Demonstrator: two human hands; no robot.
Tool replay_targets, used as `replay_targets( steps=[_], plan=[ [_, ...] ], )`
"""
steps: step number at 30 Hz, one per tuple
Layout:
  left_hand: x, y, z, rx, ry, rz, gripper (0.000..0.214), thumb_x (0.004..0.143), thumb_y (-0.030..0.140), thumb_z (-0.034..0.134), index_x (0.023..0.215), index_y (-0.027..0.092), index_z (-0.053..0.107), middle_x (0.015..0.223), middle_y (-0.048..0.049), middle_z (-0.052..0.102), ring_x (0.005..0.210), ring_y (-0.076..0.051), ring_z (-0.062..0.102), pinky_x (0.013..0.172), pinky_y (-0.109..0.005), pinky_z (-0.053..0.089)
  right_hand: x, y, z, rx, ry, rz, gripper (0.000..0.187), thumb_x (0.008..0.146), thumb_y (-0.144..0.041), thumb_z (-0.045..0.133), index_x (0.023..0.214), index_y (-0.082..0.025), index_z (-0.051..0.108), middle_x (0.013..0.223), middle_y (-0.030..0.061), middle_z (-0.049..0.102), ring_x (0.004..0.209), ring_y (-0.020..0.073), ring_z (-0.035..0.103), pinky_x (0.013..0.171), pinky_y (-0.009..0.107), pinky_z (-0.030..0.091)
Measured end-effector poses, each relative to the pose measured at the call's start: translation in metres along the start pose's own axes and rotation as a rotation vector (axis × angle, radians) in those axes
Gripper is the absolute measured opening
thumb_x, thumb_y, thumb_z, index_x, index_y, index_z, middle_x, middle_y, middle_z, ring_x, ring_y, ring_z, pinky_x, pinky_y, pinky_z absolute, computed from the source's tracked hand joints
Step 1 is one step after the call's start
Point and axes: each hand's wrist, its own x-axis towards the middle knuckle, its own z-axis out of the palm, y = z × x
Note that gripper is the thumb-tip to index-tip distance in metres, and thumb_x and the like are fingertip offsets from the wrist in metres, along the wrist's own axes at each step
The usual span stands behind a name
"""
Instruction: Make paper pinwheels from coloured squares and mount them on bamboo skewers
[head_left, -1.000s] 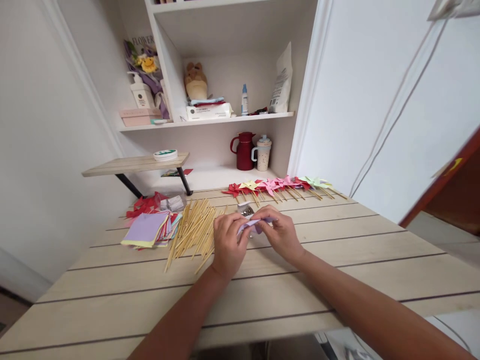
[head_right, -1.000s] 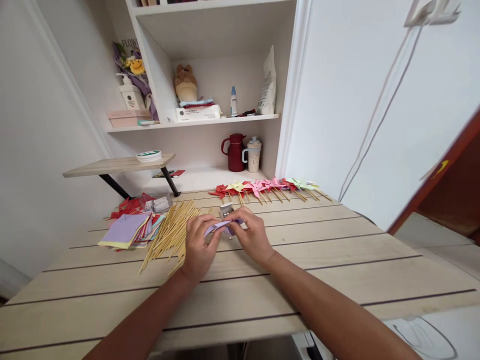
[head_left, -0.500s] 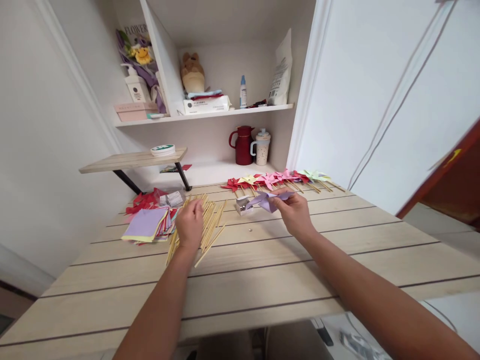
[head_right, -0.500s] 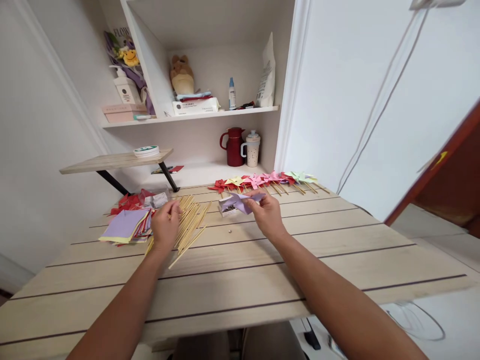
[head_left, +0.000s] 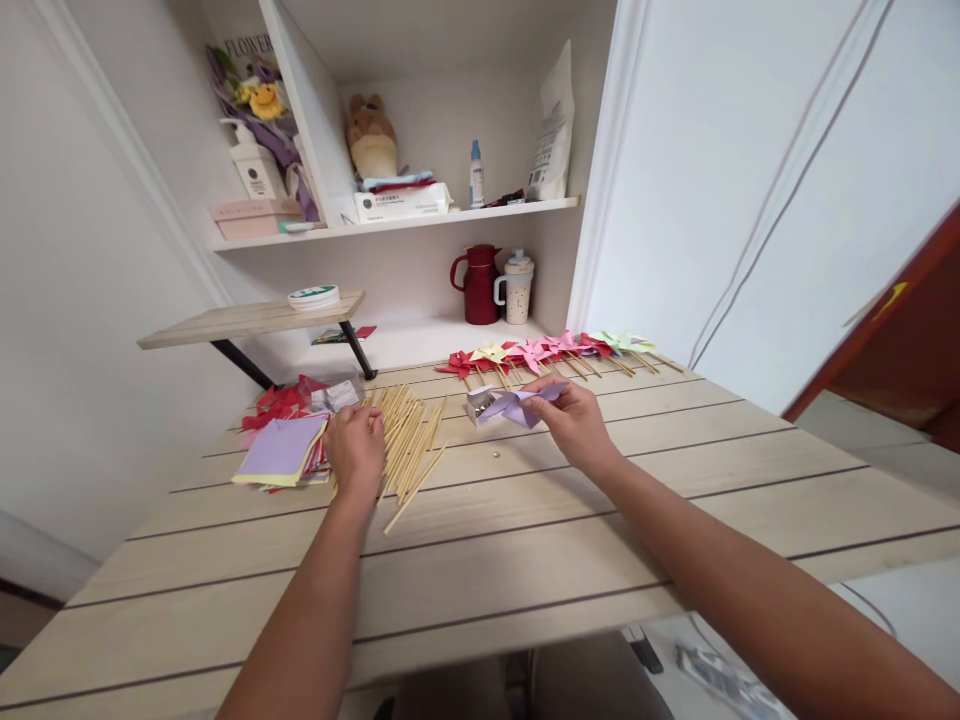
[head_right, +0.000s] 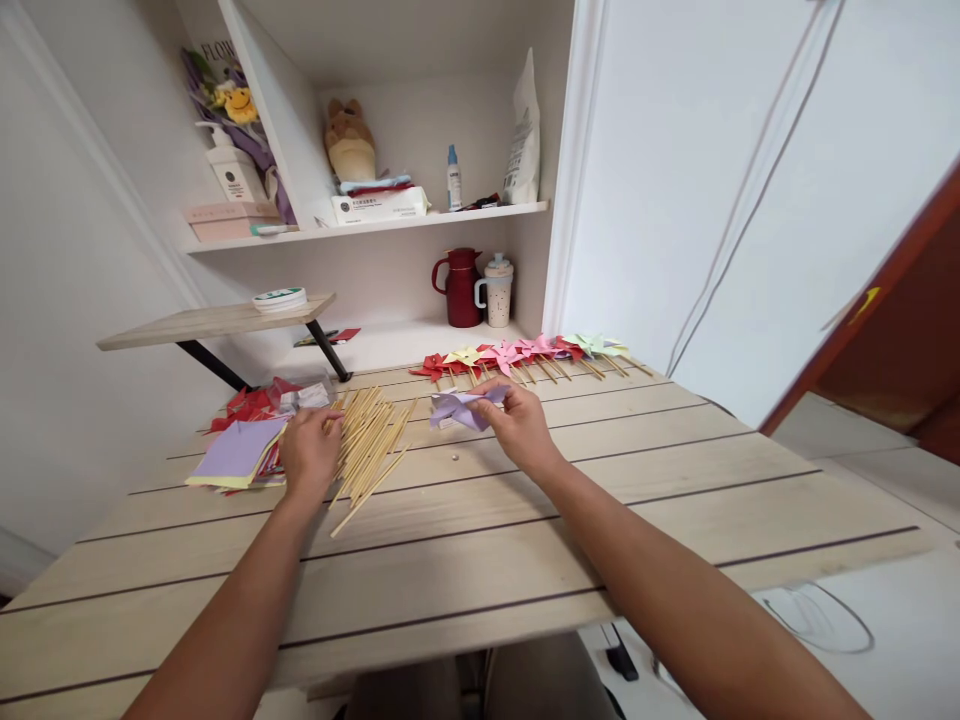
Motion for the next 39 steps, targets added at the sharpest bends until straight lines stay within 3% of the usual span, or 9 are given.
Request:
replay_targets(
  steps=[20, 26, 39],
  plan=[
    [-0.006, 0.006, 0.009, 0.083, -0.244, 0.061, 0.014, 0.086, 0.034, 0.068, 0.084, 0.024, 0.077, 0.11, -0.0087, 0.072, 0.112, -0.032, 0.062, 0.092, -0.045, 0.046, -0.001, -0.002, 0.0, -0.086, -0.04, -0.055, 0.014, 0.081, -0.035, 0.073, 0.081, -0.021, 0.072, 0.076, 0.0023, 0.068, 0.067, 0.0174, 0.061, 0.063, 0.032, 0.049],
    [-0.009, 0.008, 0.014, 0.096, -0.2, 0.116, 0.02, 0.086, 0.035, 0.07, 0.1, 0.023, 0.078, 0.12, -0.0105, 0.068, 0.116, -0.032, 0.06, 0.095, -0.045, 0.046, -0.002, 0.0, -0.001, -0.088, -0.06, -0.068, 0.012, 0.081, -0.034, 0.074, 0.082, -0.022, 0.072, 0.077, 0.0016, 0.069, 0.069, 0.0177, 0.061, 0.065, 0.032, 0.049],
    [-0.012, 0.014, 0.011, 0.187, -0.232, 0.105, 0.014, 0.086, 0.029, 0.066, 0.088, 0.021, 0.077, 0.11, -0.0117, 0.07, 0.107, -0.033, 0.063, 0.092, -0.045, 0.046, -0.002, 0.0, 0.0, -0.081, -0.082, -0.06, 0.012, 0.081, -0.032, 0.072, 0.082, -0.021, 0.073, 0.078, 0.0014, 0.069, 0.066, 0.0163, 0.059, 0.064, 0.032, 0.049]
  ],
)
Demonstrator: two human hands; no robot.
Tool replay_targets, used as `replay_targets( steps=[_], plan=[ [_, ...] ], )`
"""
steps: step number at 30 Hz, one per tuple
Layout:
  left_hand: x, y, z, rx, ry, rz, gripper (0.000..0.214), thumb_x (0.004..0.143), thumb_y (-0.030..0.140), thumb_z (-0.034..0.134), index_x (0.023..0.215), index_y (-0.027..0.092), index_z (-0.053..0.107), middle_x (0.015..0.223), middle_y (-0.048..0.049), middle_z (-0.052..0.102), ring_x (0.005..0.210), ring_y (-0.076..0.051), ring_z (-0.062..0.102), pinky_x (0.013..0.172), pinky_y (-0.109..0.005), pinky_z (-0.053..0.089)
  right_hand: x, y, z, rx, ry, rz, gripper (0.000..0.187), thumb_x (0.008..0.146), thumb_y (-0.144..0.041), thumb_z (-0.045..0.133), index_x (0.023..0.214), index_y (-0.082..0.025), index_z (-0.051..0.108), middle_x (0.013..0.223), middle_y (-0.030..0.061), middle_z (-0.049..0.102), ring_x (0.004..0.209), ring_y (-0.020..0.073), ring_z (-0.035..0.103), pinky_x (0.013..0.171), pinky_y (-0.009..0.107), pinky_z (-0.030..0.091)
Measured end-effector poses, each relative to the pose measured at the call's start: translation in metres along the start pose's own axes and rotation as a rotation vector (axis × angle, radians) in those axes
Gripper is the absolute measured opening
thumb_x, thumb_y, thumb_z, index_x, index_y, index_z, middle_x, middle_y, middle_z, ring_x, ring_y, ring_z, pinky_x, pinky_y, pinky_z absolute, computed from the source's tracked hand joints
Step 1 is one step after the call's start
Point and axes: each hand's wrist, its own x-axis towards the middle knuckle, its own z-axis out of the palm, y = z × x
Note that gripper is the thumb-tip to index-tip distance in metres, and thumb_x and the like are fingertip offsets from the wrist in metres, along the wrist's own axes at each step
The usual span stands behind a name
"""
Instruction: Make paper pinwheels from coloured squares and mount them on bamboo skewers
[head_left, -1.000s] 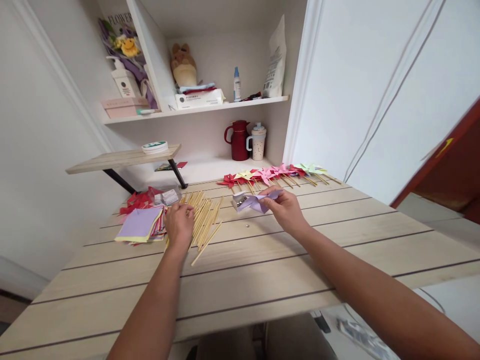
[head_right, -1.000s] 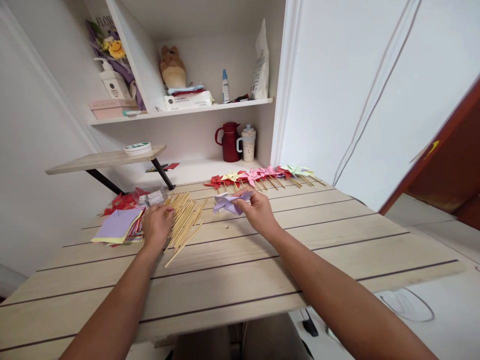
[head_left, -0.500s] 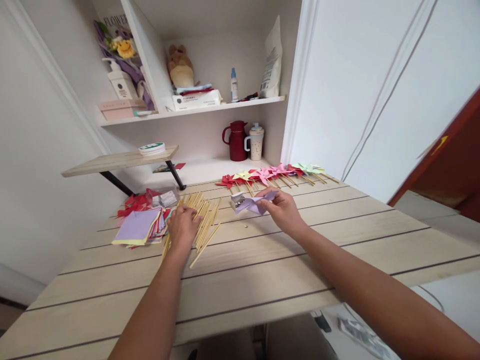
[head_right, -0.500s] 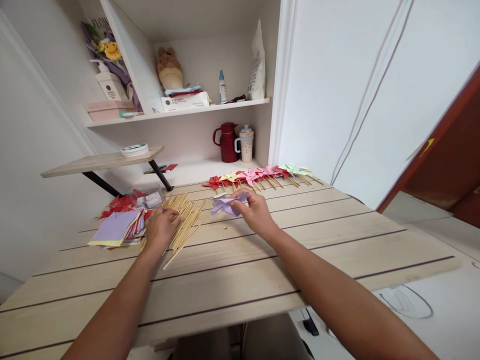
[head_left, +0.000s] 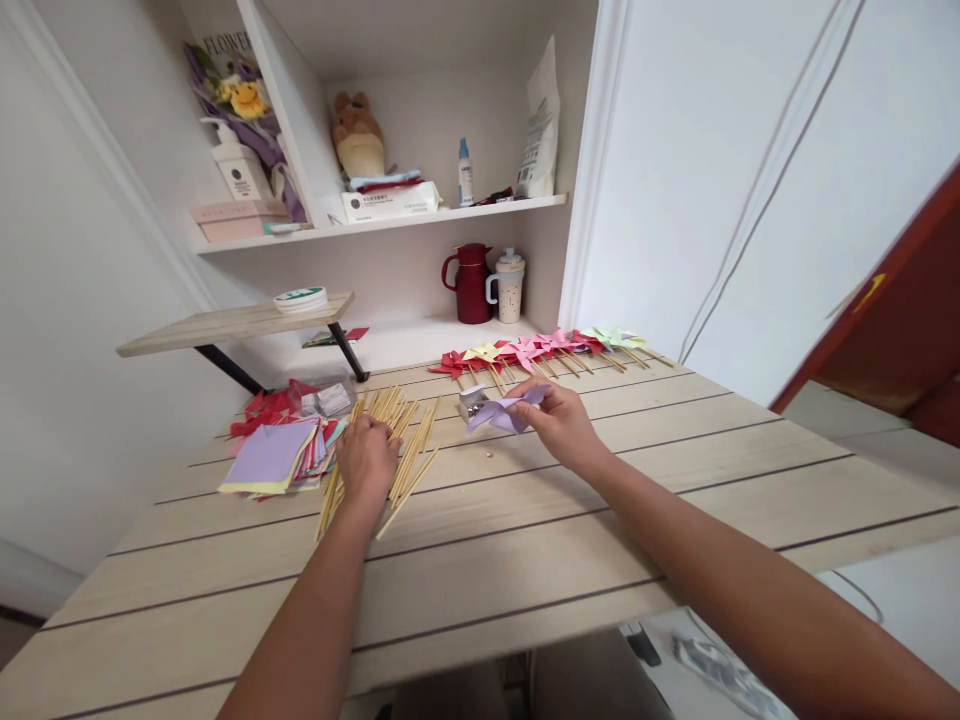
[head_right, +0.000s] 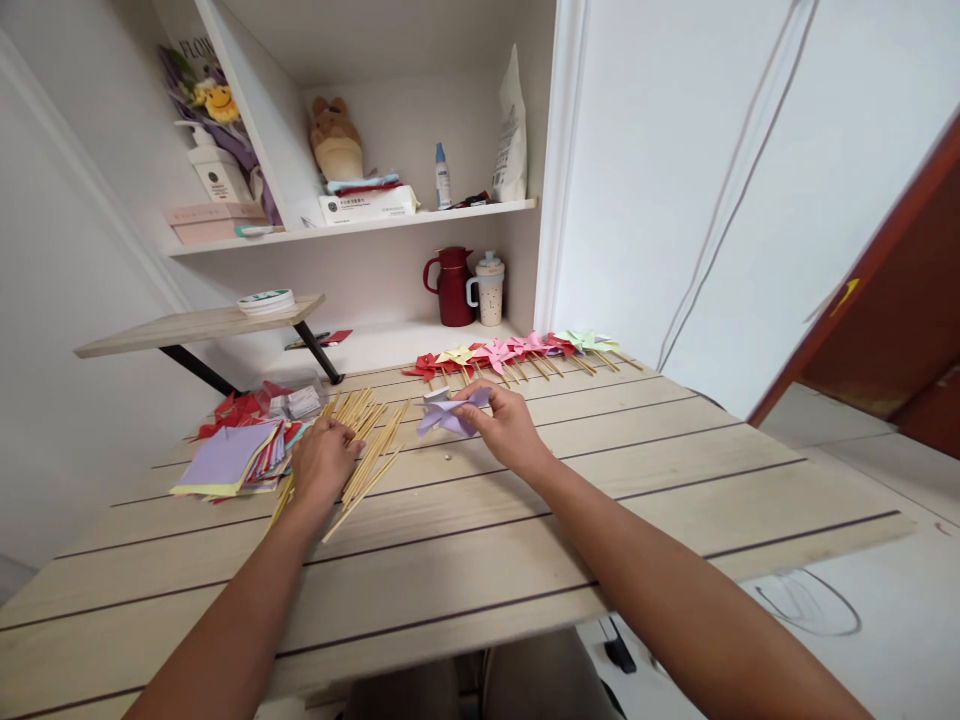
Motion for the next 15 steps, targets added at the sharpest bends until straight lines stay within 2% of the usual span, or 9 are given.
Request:
replay_targets(
  steps=[9, 12, 15],
  plan=[
    [0.0001, 0.0019, -0.0053, 0.03, -0.004, -0.04, 0.034, 0.095, 0.026, 0.047, 0.085, 0.018, 0.079, 0.105, -0.0132, 0.074, 0.101, -0.032, 0.065, 0.09, -0.047, 0.042, 0.0, 0.0012, -0.001, 0.006, -0.012, 0.028, 0.011, 0.081, -0.032, 0.073, 0.081, -0.021, 0.072, 0.076, 0.0009, 0.068, 0.065, 0.0164, 0.059, 0.064, 0.032, 0.048],
    [-0.0002, 0.0019, -0.0063, 0.024, -0.009, -0.049, 0.033, 0.095, 0.025, 0.047, 0.086, 0.019, 0.079, 0.106, -0.0122, 0.074, 0.101, -0.031, 0.065, 0.091, -0.047, 0.041, -0.0005, 0.002, -0.0017, 0.007, -0.017, 0.038, 0.011, 0.082, -0.033, 0.073, 0.083, -0.021, 0.072, 0.075, 0.0006, 0.068, 0.066, 0.0169, 0.059, 0.064, 0.032, 0.048],
    [-0.001, 0.0032, -0.0067, -0.026, 0.031, -0.022, 0.028, 0.093, 0.026, 0.052, 0.096, 0.022, 0.079, 0.111, -0.0111, 0.072, 0.105, -0.031, 0.064, 0.094, -0.047, 0.04, -0.0008, 0.0027, -0.0022, 0.003, -0.02, 0.023, 0.01, 0.082, -0.032, 0.073, 0.084, -0.022, 0.072, 0.079, 0.0011, 0.069, 0.069, 0.0174, 0.061, 0.066, 0.032, 0.048]
  ],
)
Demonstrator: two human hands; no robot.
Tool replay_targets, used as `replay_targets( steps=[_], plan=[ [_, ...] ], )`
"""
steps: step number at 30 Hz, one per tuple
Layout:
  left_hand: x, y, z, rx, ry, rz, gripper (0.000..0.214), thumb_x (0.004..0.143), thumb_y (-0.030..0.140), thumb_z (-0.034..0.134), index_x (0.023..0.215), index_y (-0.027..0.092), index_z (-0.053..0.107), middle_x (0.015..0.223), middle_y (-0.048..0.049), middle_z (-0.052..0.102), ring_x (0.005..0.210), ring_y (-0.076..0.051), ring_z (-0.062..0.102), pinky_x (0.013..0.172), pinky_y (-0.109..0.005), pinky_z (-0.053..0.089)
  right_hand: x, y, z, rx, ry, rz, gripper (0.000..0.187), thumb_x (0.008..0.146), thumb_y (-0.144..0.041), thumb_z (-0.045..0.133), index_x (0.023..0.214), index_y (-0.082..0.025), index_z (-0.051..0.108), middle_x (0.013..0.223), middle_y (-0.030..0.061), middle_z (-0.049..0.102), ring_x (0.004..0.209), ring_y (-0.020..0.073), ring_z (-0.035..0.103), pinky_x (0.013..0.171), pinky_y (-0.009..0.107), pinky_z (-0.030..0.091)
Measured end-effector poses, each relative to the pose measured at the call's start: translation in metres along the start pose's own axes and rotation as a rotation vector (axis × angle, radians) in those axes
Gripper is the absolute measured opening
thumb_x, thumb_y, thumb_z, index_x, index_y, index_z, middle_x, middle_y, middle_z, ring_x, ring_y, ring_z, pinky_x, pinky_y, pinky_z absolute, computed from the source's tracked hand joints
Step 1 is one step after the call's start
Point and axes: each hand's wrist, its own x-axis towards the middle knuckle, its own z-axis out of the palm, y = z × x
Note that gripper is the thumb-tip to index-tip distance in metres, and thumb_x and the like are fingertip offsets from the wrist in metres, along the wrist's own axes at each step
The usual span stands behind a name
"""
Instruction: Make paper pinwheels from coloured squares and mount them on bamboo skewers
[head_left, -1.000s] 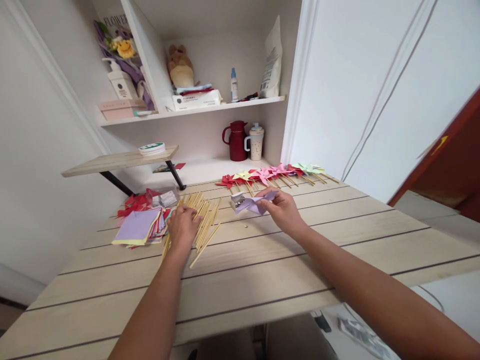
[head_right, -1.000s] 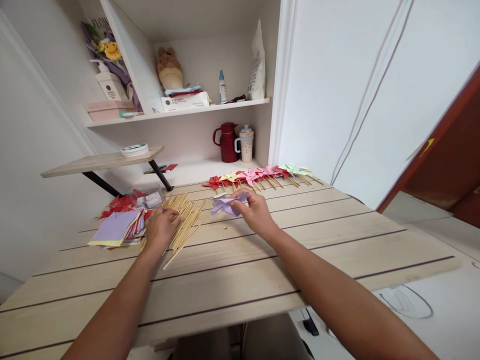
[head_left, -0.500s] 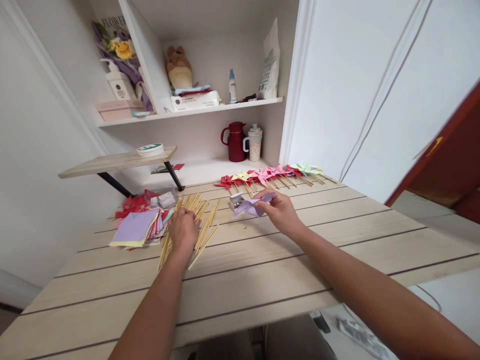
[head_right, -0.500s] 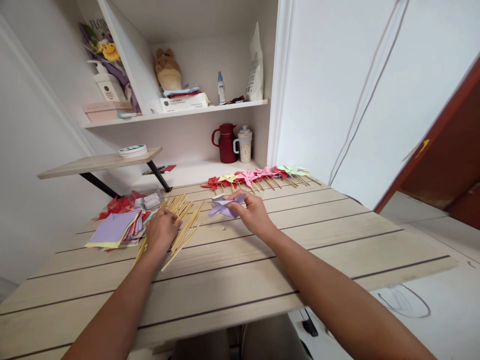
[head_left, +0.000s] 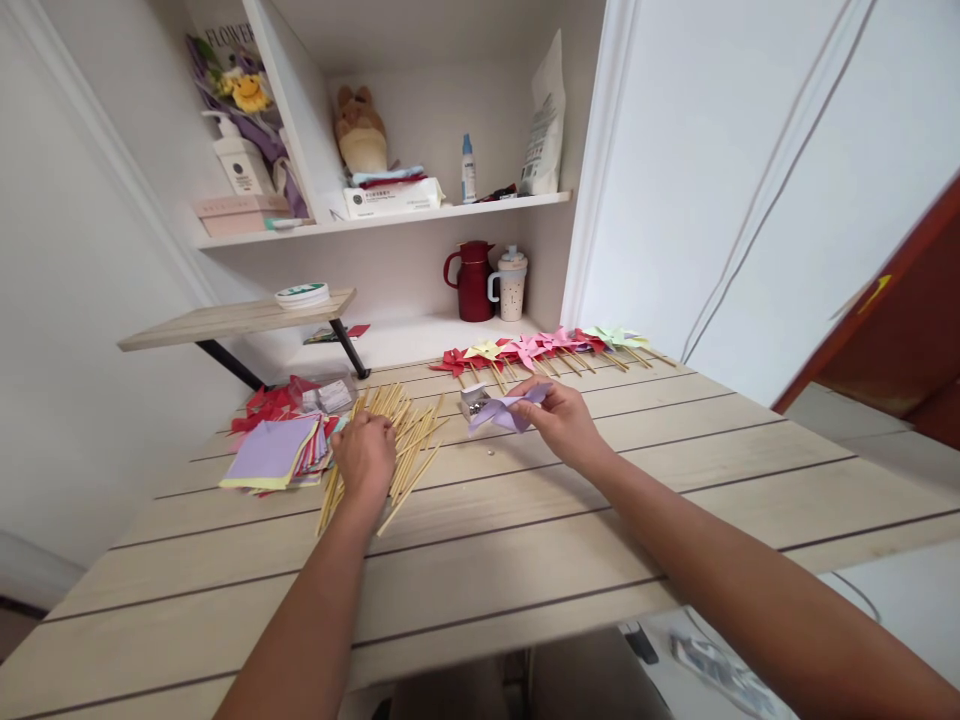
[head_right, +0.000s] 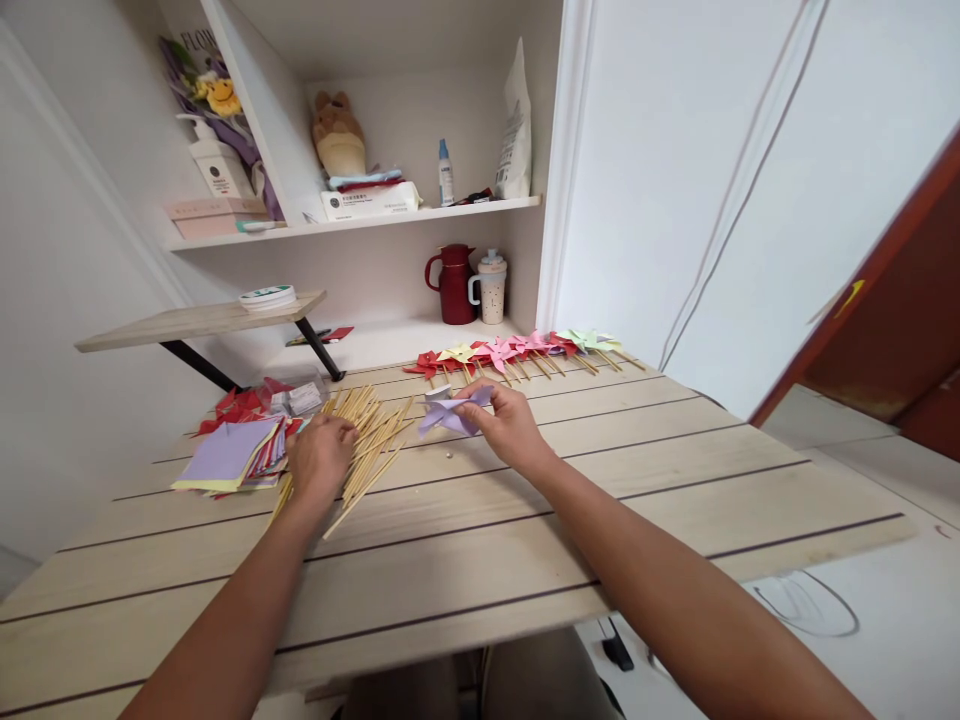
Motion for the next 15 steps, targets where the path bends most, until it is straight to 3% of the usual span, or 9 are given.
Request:
replay_targets(
  steps=[4, 15],
  plan=[
    [-0.0006, 0.0021, 0.0026, -0.066, 0.05, 0.073, 0.025, 0.092, 0.029, 0.058, 0.107, 0.026, 0.078, 0.118, -0.0106, 0.069, 0.113, -0.031, 0.061, 0.097, -0.046, 0.038, 0.0, 0.0007, 0.0002, 0.002, -0.012, -0.008, 0.01, 0.083, -0.031, 0.073, 0.085, -0.022, 0.072, 0.079, 0.0012, 0.07, 0.069, 0.0171, 0.061, 0.066, 0.032, 0.048],
    [0.0009, 0.0015, 0.0074, -0.059, -0.013, 0.089, 0.021, 0.093, 0.031, 0.061, 0.102, 0.025, 0.079, 0.117, -0.0082, 0.072, 0.115, -0.03, 0.061, 0.103, -0.049, 0.035, 0.0007, 0.0004, -0.0002, 0.033, -0.018, 0.014, 0.009, 0.081, -0.032, 0.075, 0.083, -0.023, 0.073, 0.075, 0.0, 0.068, 0.066, 0.0168, 0.06, 0.064, 0.032, 0.047]
  ],
)
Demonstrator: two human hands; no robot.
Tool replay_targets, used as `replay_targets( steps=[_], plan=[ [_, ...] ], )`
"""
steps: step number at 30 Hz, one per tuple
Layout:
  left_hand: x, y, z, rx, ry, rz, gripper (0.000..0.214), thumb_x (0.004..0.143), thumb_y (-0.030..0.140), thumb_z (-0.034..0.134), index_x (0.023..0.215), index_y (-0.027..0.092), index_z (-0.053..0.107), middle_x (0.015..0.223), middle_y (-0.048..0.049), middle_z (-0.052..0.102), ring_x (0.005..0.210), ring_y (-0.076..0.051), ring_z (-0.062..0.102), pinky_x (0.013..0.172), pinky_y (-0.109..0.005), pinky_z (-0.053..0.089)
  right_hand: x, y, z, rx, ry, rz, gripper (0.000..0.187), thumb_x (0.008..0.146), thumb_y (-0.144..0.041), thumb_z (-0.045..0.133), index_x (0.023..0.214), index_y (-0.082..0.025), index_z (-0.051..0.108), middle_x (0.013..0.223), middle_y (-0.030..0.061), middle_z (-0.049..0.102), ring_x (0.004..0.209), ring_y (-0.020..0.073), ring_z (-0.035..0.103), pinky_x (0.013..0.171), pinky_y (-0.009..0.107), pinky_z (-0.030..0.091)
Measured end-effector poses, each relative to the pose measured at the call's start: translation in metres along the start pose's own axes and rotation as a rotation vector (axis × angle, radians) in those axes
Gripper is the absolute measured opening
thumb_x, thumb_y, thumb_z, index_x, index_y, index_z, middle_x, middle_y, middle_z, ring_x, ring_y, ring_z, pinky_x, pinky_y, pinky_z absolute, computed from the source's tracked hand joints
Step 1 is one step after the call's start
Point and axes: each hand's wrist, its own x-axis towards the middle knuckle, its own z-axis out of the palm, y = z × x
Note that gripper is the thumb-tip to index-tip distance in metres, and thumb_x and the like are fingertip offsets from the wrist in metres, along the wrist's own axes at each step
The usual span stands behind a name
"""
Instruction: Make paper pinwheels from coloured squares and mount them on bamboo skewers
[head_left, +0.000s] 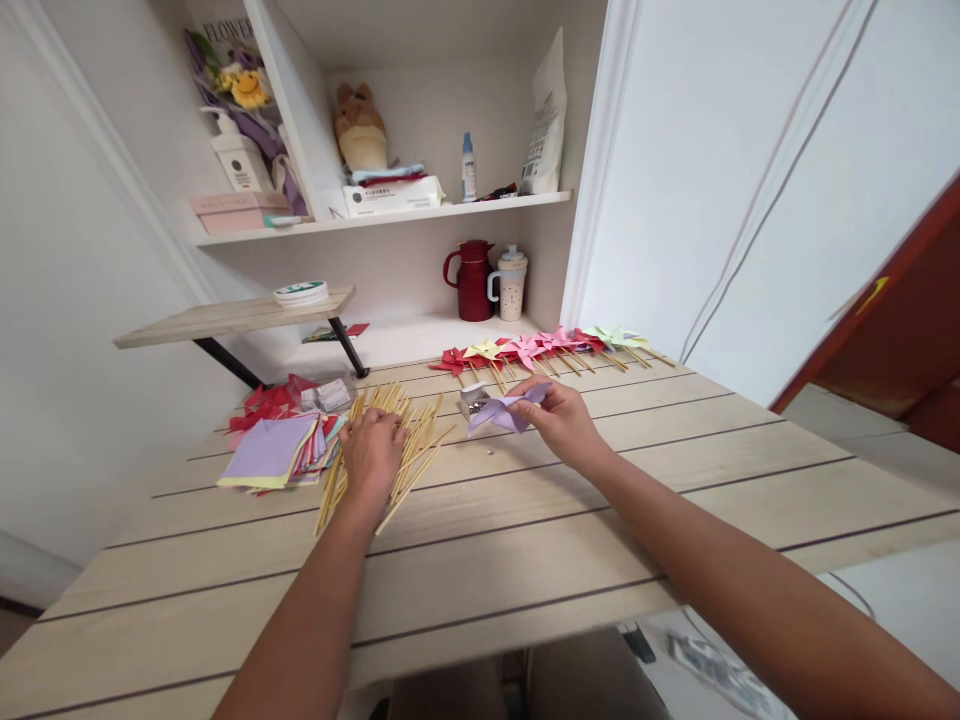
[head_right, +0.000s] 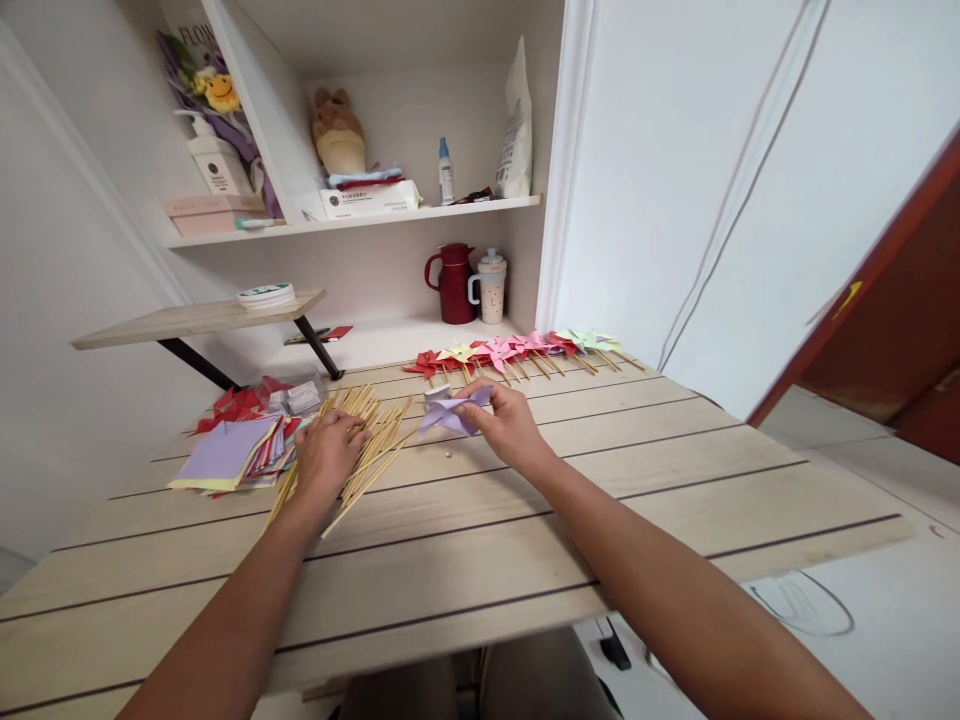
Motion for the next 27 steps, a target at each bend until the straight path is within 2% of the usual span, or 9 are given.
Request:
replay_targets(
  steps=[7, 13, 16, 21, 27],
  plan=[
    [0.0, 0.0, 0.002, -0.002, 0.033, 0.035, 0.021, 0.093, 0.034, 0.06, 0.097, 0.024, 0.079, 0.114, -0.0085, 0.072, 0.112, -0.031, 0.062, 0.102, -0.049, 0.036, 0.0, 0.0, 0.001, 0.028, -0.003, 0.011, 0.011, 0.082, -0.033, 0.075, 0.083, -0.023, 0.074, 0.078, 0.0007, 0.069, 0.066, 0.016, 0.059, 0.063, 0.032, 0.047],
    [-0.002, 0.008, 0.006, 0.042, -0.04, 0.091, 0.022, 0.092, 0.033, 0.062, 0.083, 0.022, 0.079, 0.106, -0.0095, 0.073, 0.105, -0.03, 0.062, 0.099, -0.048, 0.036, 0.0, 0.001, 0.002, 0.023, -0.008, 0.011, 0.011, 0.082, -0.033, 0.075, 0.084, -0.023, 0.074, 0.078, 0.0008, 0.069, 0.066, 0.0163, 0.059, 0.063, 0.032, 0.046],
    [-0.002, 0.011, 0.009, 0.08, -0.041, 0.105, 0.024, 0.093, 0.029, 0.059, 0.082, 0.021, 0.078, 0.101, -0.0103, 0.073, 0.103, -0.029, 0.063, 0.097, -0.046, 0.037, 0.0, 0.001, 0.002, 0.028, 0.0, 0.019, 0.01, 0.08, -0.032, 0.075, 0.082, -0.022, 0.074, 0.077, 0.0009, 0.069, 0.065, 0.0161, 0.059, 0.062, 0.032, 0.046],
    [-0.003, 0.013, 0.008, 0.104, -0.047, 0.077, 0.028, 0.095, 0.022, 0.052, 0.081, 0.019, 0.076, 0.095, -0.0099, 0.074, 0.099, -0.028, 0.066, 0.096, -0.044, 0.037, 0.0, 0.001, 0.002, 0.025, 0.004, 0.018, 0.009, 0.08, -0.031, 0.076, 0.081, -0.022, 0.074, 0.078, 0.0012, 0.069, 0.066, 0.0164, 0.059, 0.062, 0.032, 0.046],
    [-0.003, 0.014, 0.001, 0.12, -0.056, 0.022, 0.024, 0.094, 0.028, 0.056, 0.083, 0.017, 0.075, 0.096, -0.0111, 0.076, 0.099, -0.029, 0.068, 0.098, -0.045, 0.037, 0.0, 0.002, 0.001, 0.028, -0.019, 0.019, 0.011, 0.082, -0.033, 0.075, 0.084, -0.023, 0.073, 0.08, 0.0012, 0.069, 0.066, 0.0164, 0.06, 0.064, 0.033, 0.048]
  ],
)
